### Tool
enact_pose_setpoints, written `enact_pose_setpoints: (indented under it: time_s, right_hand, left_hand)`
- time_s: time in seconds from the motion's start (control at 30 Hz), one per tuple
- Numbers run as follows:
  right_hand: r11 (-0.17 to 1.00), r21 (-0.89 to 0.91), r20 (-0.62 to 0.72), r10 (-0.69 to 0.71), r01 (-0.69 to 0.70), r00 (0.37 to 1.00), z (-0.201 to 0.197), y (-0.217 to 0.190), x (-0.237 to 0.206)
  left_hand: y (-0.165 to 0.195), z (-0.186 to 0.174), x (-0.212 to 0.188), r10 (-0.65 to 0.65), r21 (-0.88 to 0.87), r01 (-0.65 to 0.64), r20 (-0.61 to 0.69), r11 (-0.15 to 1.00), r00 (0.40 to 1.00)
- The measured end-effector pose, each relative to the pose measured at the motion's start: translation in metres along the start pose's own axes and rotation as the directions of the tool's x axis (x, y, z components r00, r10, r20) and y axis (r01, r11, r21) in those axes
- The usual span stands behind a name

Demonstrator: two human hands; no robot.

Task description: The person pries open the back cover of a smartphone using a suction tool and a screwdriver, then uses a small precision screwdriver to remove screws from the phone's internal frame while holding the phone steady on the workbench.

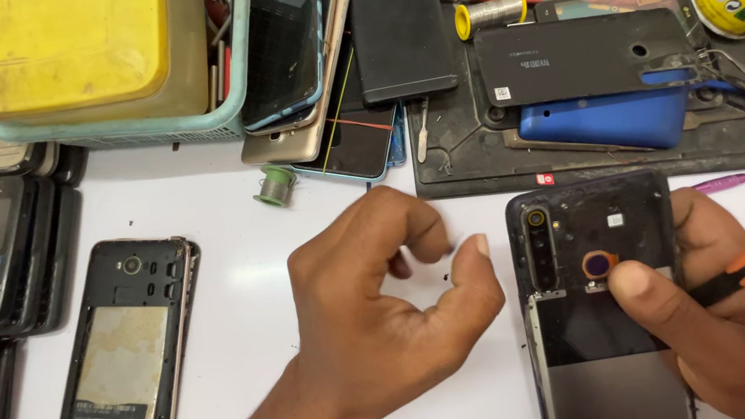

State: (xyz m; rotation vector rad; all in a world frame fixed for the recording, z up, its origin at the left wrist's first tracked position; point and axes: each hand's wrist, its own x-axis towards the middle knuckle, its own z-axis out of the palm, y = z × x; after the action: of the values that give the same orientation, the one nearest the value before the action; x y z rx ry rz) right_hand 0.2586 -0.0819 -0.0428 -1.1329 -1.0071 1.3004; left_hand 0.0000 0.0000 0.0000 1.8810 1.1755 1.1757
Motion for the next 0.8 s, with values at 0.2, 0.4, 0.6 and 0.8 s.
enact_pose_setpoints:
  time_s: [0.2, 0.4, 0.6, 0.8]
  right_hand:
    - [0.998, -0.034, 0.053, 0.06, -0.058, 0.997, -0.004, -0.005, 0.004]
    - [0.996, -0.075, 0.111, 0.049, -0.041, 0.993, -0.005, -0.003, 0.005]
    - [0.988, -0.106, 0.105, 0.119, -0.108, 0.987, -0.008, -0.005, 0.009]
    - [0.992, -0.1, -0.039, 0.069, -0.073, 0.997, 0.006, 0.001, 0.019]
  left_hand:
    - [0.007, -0.007, 0.009, 0.421, 0.099, -0.423, 0.04, 0.901, 0.906]
    - [0.006, -0.011, 0.012, 0.488, 0.178, -0.494, 0.08, 0.851, 0.869]
    - [0.001, -0.006, 0.015, 0.007, 0.183, -0.017, 0.055, 0.983, 0.998]
    - [-0.007, 0.009, 0.016, -0.262, -0.377, 0.421, 0.404, 0.825, 0.876]
